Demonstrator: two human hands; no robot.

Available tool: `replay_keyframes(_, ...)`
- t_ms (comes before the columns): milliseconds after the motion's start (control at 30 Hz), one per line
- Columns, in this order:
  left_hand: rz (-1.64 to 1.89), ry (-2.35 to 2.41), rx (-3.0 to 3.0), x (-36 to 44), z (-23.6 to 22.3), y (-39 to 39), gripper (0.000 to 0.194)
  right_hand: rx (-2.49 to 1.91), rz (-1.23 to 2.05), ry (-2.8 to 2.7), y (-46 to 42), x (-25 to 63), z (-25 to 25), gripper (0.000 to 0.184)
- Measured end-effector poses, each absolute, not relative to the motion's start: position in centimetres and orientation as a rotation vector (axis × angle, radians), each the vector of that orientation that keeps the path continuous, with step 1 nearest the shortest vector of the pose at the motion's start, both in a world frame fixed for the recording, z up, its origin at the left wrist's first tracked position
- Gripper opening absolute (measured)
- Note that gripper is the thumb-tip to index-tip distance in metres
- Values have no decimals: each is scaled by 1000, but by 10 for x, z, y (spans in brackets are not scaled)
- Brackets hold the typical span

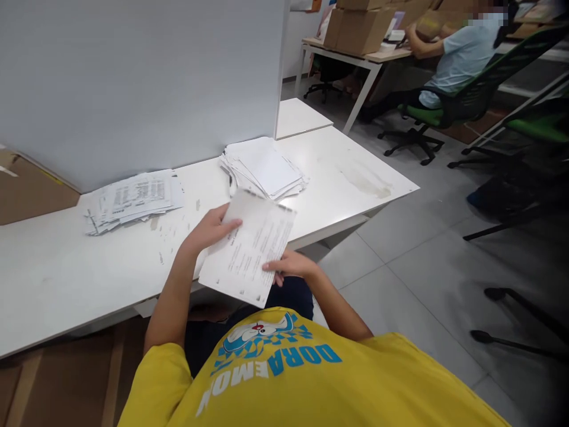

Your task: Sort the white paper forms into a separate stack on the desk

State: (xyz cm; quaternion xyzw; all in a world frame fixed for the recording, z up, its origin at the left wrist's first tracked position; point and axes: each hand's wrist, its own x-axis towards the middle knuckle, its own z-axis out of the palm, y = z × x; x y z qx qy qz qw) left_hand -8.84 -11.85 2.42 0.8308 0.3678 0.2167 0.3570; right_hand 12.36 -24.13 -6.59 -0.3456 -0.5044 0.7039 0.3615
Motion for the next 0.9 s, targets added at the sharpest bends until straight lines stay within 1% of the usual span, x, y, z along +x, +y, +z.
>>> replay_keyframes(67, 418, 925, 2170, -104, 23, -116, 46, -890, 1864, -1127, -262, 96, -87, 35)
replay_keyframes(100, 417, 956, 2174, -113, 19, -113, 45, -898, 1852, -1031, -272, 83, -99, 36)
replay_keyframes(200, 578, 1139, 2172, -139, -5, -102, 41, -964, 1752, -742, -298, 49, -127, 39)
replay_keyframes(267, 684, 1193, 2205, -152, -25, -95, 38, -1000, 1671, -590, -309, 35, -134, 37)
replay_keyframes(367, 711, 1087, 2387, -161, -54, -93, 34, -1026, 1580, -487, -313, 24, -133, 36)
replay_keyframes(500, 632, 904, 2618, -163, -77, -99, 37, -1120, 1465, -501, -308, 14, -128, 40)
replay_keyframes(700, 600, 897, 2620, -163, -86, -104, 44, -1292, 1407, -569, -310, 6, -125, 44)
replay_keyframes(900, 593, 928, 2555, -160, -88, -105, 47, -1313, 1431, -568, -313, 6, -124, 44)
